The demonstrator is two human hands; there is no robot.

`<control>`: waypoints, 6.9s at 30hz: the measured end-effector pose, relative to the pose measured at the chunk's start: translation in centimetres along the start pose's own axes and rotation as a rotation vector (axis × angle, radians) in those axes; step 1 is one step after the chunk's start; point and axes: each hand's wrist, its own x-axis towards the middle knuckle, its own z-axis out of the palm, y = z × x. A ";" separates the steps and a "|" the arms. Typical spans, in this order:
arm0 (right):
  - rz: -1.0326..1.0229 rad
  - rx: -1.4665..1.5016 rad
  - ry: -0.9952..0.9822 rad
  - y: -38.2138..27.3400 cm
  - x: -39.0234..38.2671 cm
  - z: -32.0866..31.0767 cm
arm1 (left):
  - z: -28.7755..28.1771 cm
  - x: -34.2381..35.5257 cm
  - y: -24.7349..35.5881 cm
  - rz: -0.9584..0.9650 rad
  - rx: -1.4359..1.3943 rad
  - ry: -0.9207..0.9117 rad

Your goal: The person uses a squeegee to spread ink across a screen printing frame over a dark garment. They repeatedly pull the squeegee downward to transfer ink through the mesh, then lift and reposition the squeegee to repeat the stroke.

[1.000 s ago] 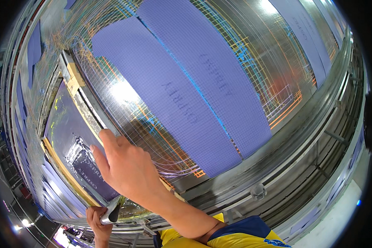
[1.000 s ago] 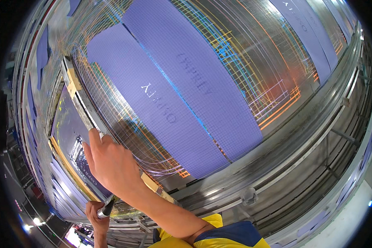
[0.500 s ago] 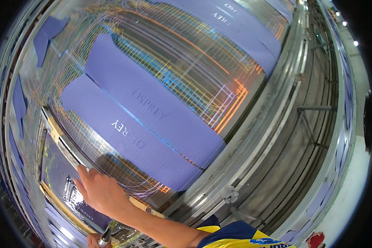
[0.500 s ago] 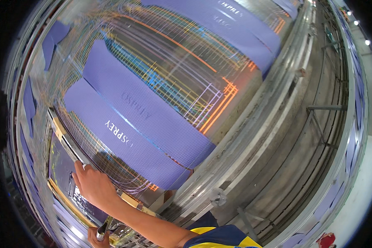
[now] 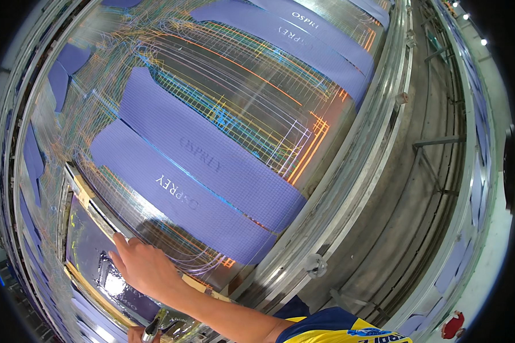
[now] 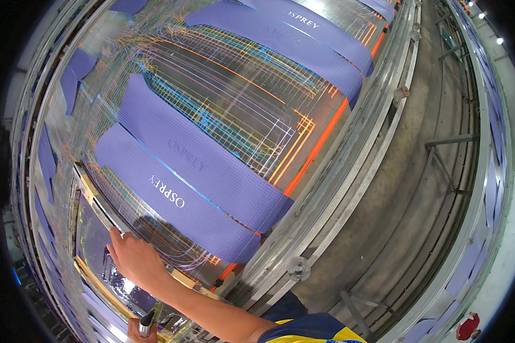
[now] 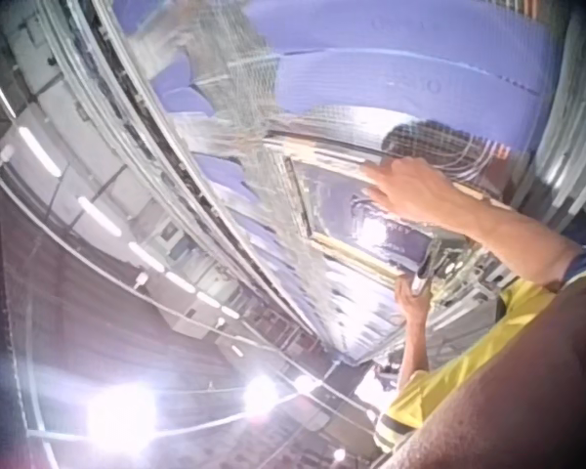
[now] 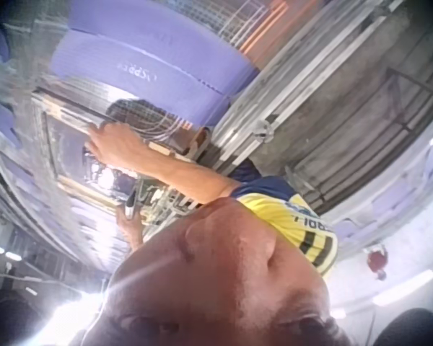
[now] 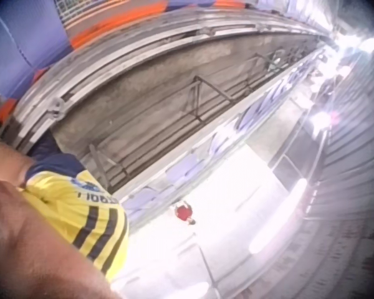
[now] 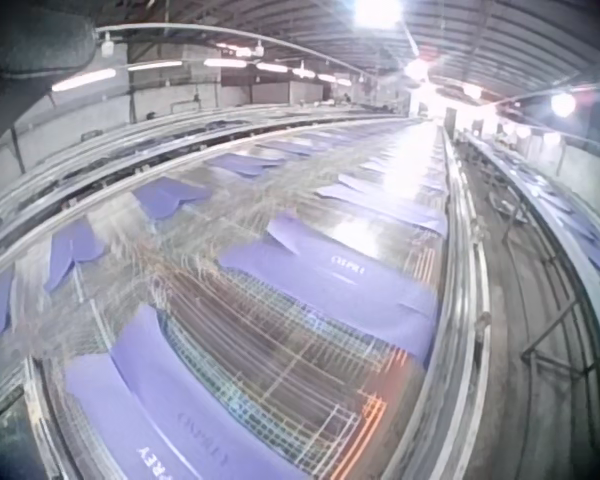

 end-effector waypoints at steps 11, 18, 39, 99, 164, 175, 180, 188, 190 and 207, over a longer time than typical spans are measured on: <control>0.070 -0.004 -0.010 -4.6 -0.2 4.2 | -3.9 -1.1 -3.7 0.136 0.013 0.084; -0.019 -0.120 0.014 -18.0 -6.7 13.5 | -15.7 -14.0 -11.4 0.064 -0.102 0.216; -0.847 -0.744 -0.384 -36.1 -8.0 38.4 | -24.6 -5.8 -36.9 0.227 -0.170 0.545; -0.758 -0.783 -0.624 -32.3 -22.7 35.9 | -18.4 -20.8 -32.1 0.248 -0.236 0.485; -0.037 -0.585 0.194 -29.1 -14.1 22.3 | -21.5 -15.0 -20.3 0.932 -0.029 0.192; -0.464 -0.481 -0.703 -40.8 -8.6 32.7 | -26.6 -10.5 -34.8 0.282 -0.043 0.347; -0.577 -0.823 -0.704 -39.4 -5.8 37.0 | -26.4 -5.7 -36.6 0.263 -0.137 0.461; -0.749 -0.856 -0.602 -31.5 -20.0 35.8 | -17.5 -18.7 -32.2 0.266 -0.306 0.503; -0.720 -0.839 -0.641 -31.3 -20.9 35.2 | -18.0 -20.0 -31.5 0.279 -0.286 0.388; -0.712 -0.822 -0.662 -29.0 -20.7 35.3 | -16.0 -19.4 -31.2 0.250 -0.316 0.437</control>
